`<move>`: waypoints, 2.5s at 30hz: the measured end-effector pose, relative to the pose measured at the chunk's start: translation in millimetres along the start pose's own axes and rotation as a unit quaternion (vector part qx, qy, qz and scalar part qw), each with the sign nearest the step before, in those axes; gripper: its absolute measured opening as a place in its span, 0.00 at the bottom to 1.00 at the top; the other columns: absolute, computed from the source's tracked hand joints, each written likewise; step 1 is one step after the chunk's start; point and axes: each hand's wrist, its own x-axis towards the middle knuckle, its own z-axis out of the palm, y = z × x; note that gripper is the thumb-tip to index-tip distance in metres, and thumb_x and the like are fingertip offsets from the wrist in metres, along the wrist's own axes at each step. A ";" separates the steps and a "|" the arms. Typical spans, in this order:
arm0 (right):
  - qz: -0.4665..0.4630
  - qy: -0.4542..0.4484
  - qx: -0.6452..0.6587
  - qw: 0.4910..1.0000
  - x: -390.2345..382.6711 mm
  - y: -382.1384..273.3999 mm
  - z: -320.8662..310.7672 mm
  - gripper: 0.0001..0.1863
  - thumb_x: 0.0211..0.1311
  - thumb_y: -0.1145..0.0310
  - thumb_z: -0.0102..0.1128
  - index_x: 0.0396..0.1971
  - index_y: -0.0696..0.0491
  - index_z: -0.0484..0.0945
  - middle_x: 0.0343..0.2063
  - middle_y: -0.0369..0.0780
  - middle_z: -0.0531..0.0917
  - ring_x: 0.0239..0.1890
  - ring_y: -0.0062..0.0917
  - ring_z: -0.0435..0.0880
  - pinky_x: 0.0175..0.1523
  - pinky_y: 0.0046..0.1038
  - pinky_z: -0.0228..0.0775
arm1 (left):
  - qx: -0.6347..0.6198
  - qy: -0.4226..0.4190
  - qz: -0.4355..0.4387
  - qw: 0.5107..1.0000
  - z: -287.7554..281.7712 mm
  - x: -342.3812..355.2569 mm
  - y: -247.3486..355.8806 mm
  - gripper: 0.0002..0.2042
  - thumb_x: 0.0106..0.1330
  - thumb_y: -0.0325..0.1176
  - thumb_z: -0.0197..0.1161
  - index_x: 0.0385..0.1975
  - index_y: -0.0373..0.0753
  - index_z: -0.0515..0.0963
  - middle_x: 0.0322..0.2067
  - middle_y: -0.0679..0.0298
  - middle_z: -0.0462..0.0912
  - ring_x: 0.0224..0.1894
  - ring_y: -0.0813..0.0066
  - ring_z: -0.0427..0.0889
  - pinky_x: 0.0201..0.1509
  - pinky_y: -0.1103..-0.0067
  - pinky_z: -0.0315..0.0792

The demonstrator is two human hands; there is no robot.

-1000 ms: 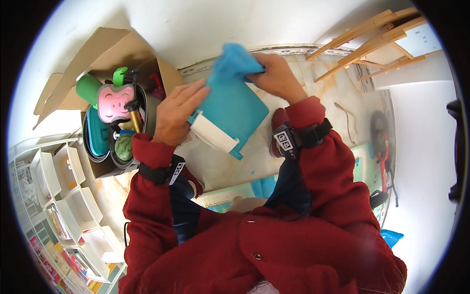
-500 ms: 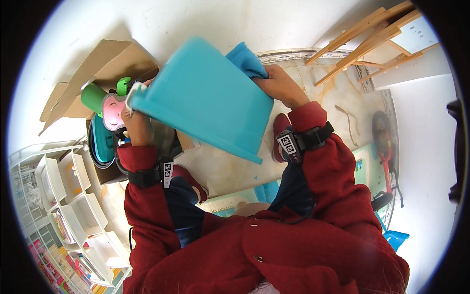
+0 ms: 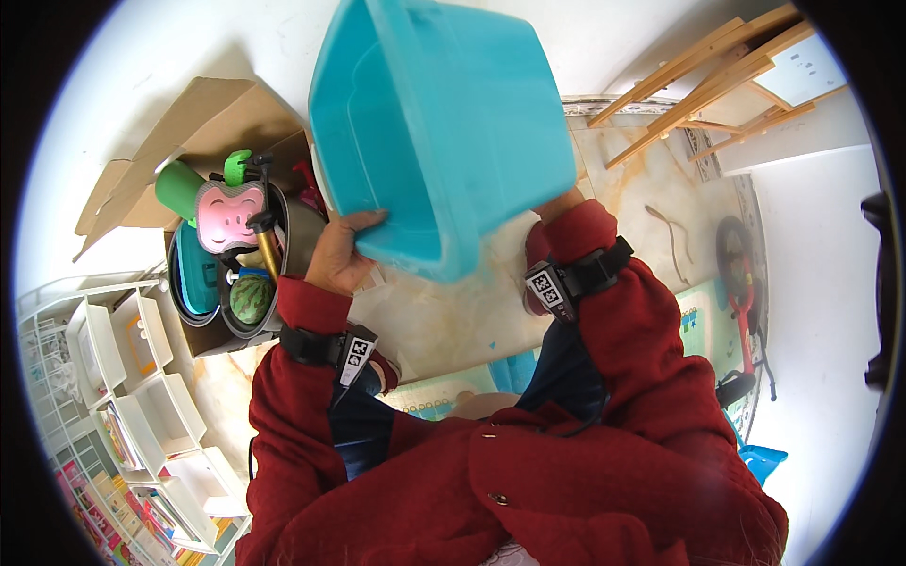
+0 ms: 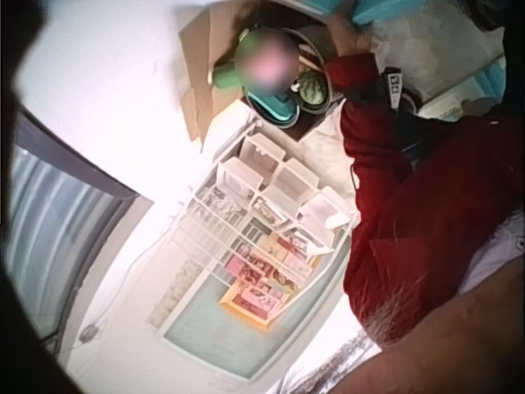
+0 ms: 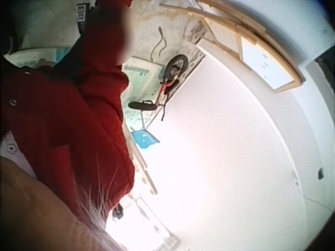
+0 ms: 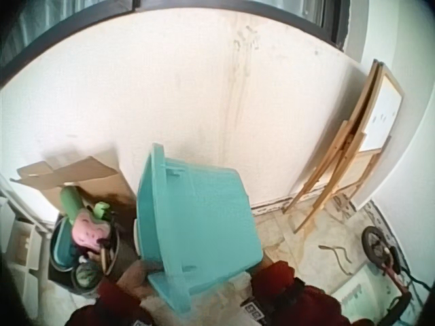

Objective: The person wipes the inside and outside of a light blue plastic container with a blue cloth, then places it aside. They then pick up a brass-colored cylindrical tool and wipe it with the same cloth.

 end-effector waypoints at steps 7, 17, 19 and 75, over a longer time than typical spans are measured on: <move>0.343 0.086 0.180 0.918 9.9 -7.0 19.9 0.15 0.59 0.63 0.55 0.34 0.62 0.77 0.27 0.36 0.79 0.26 0.17 0.74 0.29 0.21 0.63 | -0.138 -0.125 -0.112 0.976 -7.1 1.8 -2.8 0.21 0.70 0.32 0.44 0.58 0.25 0.60 0.52 0.40 0.70 0.37 0.58 0.83 0.31 0.82 0.83; 0.364 0.107 0.205 0.902 9.0 -24.6 32.8 0.13 0.56 0.65 0.61 0.33 0.59 0.77 0.25 0.37 0.79 0.23 0.20 0.76 0.27 0.24 0.68 | -0.072 0.007 0.012 0.997 -13.6 6.6 -4.2 0.16 0.68 0.27 0.45 0.50 0.22 0.66 0.44 0.42 0.77 0.36 0.61 0.83 0.32 0.83 0.82; 0.327 0.146 0.220 0.907 14.0 -27.3 26.2 0.12 0.54 0.66 0.63 0.33 0.59 0.77 0.26 0.37 0.80 0.23 0.21 0.77 0.28 0.24 0.69 | -0.042 0.037 0.024 0.998 -13.9 8.0 -4.5 0.14 0.66 0.25 0.46 0.47 0.21 0.69 0.41 0.44 0.79 0.37 0.61 0.83 0.31 0.83 0.80; 0.143 -0.132 -0.166 0.967 16.0 -42.3 14.6 0.30 0.44 0.47 0.71 0.40 0.56 0.80 0.32 0.42 0.84 0.34 0.30 0.85 0.42 0.31 0.79 | 0.680 0.098 0.236 0.687 0.0 -3.8 13.0 0.13 0.49 0.33 0.59 0.26 0.27 0.75 0.21 0.40 0.74 0.28 0.40 0.76 0.33 0.61 0.70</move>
